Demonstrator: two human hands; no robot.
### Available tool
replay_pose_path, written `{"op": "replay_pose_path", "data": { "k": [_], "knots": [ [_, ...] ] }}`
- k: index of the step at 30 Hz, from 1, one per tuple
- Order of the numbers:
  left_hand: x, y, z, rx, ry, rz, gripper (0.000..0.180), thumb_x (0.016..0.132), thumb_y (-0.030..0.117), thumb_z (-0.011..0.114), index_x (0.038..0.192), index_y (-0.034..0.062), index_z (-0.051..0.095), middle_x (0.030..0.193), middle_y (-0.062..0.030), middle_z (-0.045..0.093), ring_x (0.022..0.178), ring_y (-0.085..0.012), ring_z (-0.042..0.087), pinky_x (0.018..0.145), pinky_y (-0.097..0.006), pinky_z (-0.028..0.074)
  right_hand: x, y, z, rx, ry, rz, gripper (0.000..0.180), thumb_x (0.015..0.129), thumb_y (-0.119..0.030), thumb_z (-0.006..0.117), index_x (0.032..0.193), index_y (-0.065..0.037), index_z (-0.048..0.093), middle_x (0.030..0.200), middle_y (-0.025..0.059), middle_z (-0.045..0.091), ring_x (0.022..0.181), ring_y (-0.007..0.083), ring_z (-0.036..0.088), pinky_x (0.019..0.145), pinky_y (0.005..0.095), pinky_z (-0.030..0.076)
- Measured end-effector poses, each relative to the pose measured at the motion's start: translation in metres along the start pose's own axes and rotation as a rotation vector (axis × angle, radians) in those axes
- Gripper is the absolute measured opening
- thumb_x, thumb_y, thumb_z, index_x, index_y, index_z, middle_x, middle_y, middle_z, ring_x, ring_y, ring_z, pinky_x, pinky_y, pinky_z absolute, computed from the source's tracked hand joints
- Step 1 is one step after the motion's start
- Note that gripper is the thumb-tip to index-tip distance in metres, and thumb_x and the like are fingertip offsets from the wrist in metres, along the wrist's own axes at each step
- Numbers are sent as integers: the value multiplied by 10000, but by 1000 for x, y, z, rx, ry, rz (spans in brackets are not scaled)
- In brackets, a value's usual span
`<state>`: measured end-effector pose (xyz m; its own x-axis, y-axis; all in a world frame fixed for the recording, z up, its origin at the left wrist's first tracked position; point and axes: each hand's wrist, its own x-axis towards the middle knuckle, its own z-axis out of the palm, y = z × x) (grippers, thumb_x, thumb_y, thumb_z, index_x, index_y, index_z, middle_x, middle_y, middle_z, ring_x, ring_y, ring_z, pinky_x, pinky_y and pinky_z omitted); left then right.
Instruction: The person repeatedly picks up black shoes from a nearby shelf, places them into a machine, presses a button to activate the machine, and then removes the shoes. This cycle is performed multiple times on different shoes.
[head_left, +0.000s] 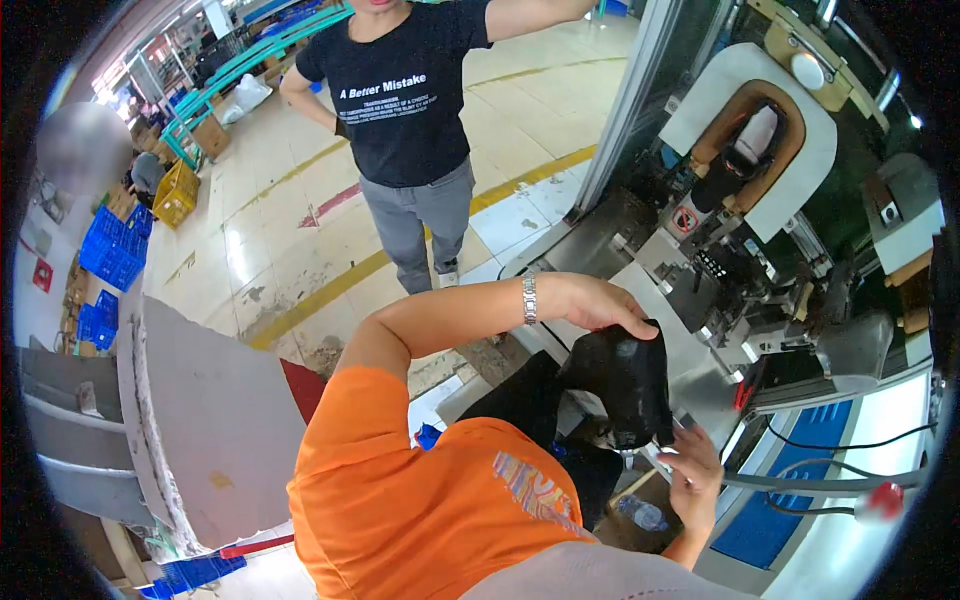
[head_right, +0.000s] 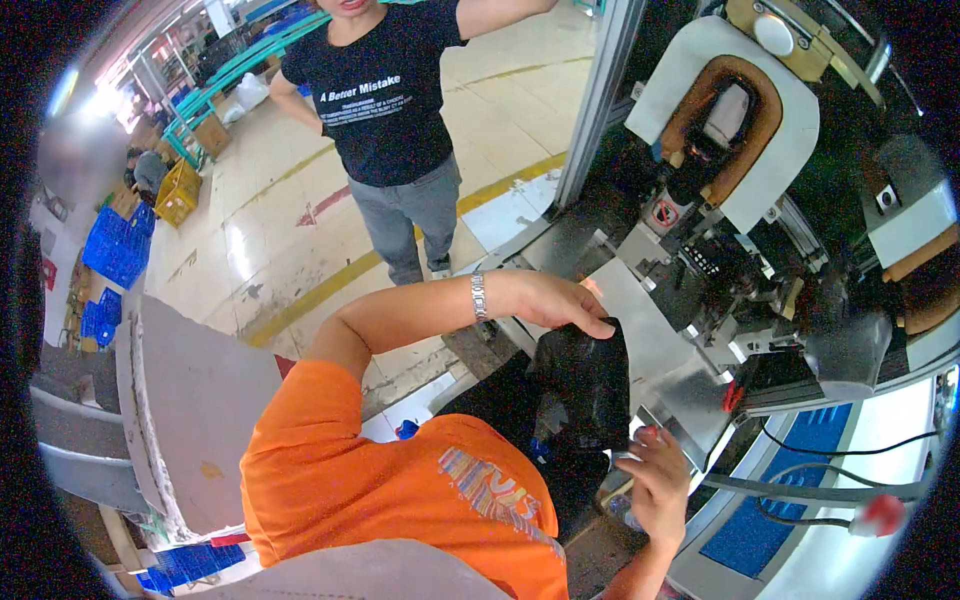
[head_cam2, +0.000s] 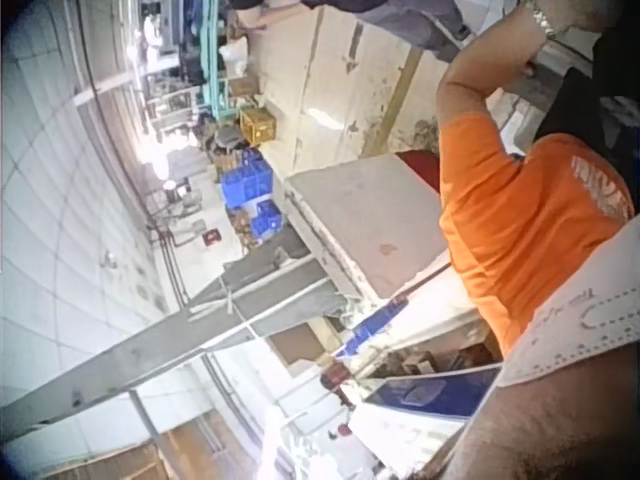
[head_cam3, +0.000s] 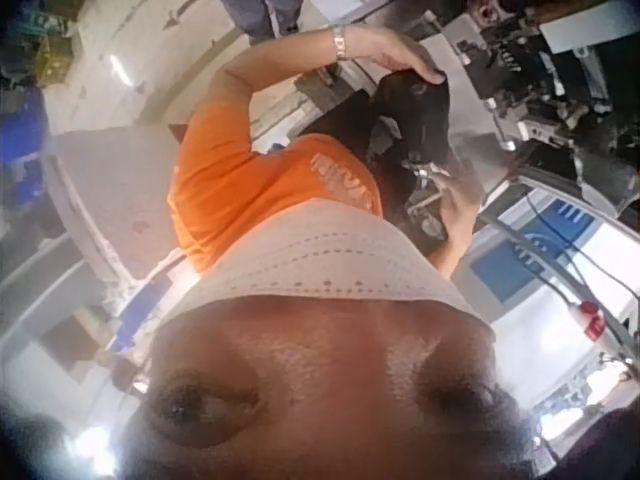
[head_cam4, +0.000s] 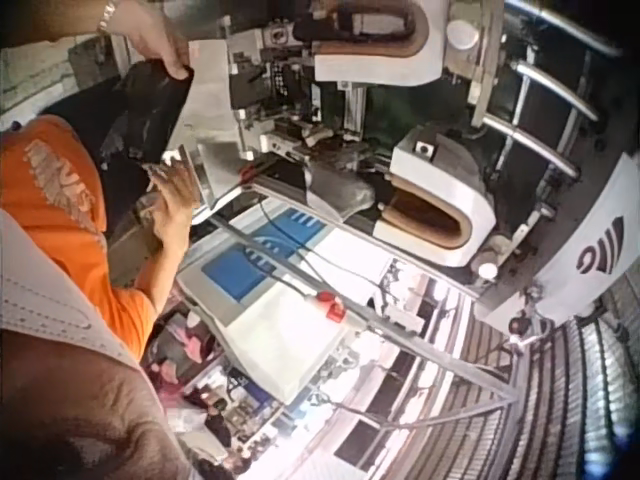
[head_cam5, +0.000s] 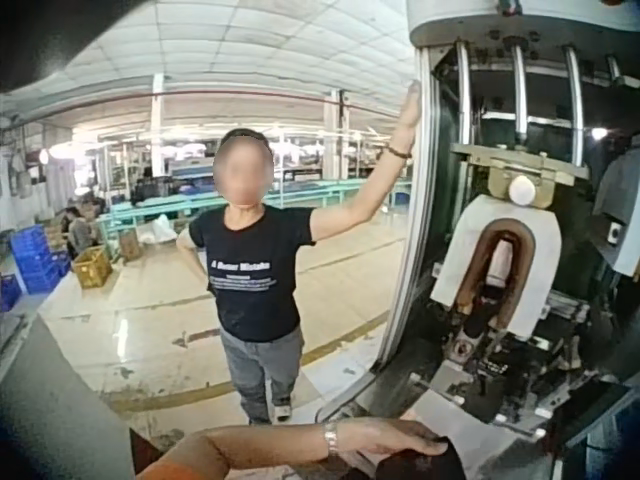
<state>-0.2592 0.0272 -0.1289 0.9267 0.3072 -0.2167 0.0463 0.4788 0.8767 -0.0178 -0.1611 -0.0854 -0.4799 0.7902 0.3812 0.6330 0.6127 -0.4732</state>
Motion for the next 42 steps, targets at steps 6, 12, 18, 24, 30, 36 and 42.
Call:
{"op": "replay_pose_path", "data": {
  "k": [6,12,18,24,30,36,42],
  "knots": [
    [-12,21,32,276,-6,-15,352,787,328,627,851,-17,602,751,-3,607,675,-74,549,601,-213,431,67,13,7,324,247,218,199,715,-26,531,900,17,589,937,100,613,868,206,580,788,299,423],
    [-21,42,66,356,-120,20,372,792,365,617,780,-6,597,679,29,558,619,-40,494,538,-213,392,70,60,22,929,-185,413,263,684,-130,572,891,31,591,782,1,567,627,57,466,543,207,357],
    [-35,26,45,291,-108,14,321,847,303,555,817,-17,576,701,26,550,645,-58,478,610,-219,388,60,53,27,1053,-188,622,195,668,-175,638,780,-25,584,610,-45,506,437,21,366,367,153,255],
    [-35,24,50,225,-242,-46,278,846,274,560,810,-2,559,723,24,570,675,-67,529,638,-218,419,48,49,31,1229,-332,653,448,567,-369,764,802,-29,591,660,-46,535,482,11,398,393,156,259],
    [-16,25,71,112,-182,-114,248,834,232,577,864,-14,576,760,10,596,675,-62,539,623,-211,426,53,50,19,1267,-309,600,530,547,-300,769,901,47,579,683,1,563,506,47,461,430,163,329],
    [-6,27,78,427,-271,119,280,828,233,590,894,-38,574,774,-8,603,681,-45,517,599,-201,415,58,31,-1,1185,-184,610,267,543,-147,737,672,12,566,665,27,565,561,82,496,499,201,379],
    [-25,47,67,468,-309,189,239,844,223,573,849,-13,538,726,23,550,680,-33,483,617,-191,396,19,62,2,1169,-88,587,456,516,-383,819,675,-40,564,700,-6,556,654,66,466,566,207,333]
  ]
}}
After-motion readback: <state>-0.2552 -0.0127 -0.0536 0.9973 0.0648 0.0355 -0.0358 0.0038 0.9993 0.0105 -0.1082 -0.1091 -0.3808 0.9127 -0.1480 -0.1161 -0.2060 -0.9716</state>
